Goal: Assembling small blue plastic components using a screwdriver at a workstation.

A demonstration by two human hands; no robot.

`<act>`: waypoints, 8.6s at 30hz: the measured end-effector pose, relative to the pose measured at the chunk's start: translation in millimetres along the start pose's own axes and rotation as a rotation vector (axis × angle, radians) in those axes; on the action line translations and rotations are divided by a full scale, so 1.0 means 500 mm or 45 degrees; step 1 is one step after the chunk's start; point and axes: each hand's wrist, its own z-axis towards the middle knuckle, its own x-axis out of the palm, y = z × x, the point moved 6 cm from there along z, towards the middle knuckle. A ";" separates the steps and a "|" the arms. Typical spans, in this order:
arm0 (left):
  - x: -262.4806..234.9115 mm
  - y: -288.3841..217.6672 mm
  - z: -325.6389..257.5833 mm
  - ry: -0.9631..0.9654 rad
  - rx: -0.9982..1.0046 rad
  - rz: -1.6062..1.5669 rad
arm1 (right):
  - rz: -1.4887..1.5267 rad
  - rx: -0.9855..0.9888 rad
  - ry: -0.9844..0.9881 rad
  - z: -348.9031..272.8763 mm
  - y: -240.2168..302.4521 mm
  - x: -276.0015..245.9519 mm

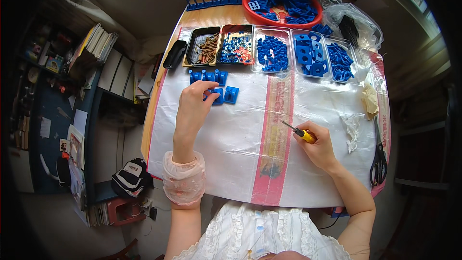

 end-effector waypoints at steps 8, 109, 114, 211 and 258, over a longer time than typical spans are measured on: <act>0.010 -0.057 0.002 -0.062 0.299 0.182 | -0.015 0.010 0.005 0.000 0.000 0.001; 0.221 -0.107 -0.101 0.666 -0.507 -1.680 | -0.454 -0.365 -0.216 0.005 0.051 -0.026; 0.221 -0.102 -0.098 0.658 -0.346 -1.441 | -0.707 -0.664 -0.280 0.000 0.073 -0.026; 0.238 -0.085 -0.108 0.765 -0.480 -1.526 | -0.696 -0.479 -0.130 -0.007 0.058 -0.019; 0.234 -0.087 -0.103 0.764 -0.473 -1.520 | -0.832 -0.562 -0.308 -0.003 0.066 -0.029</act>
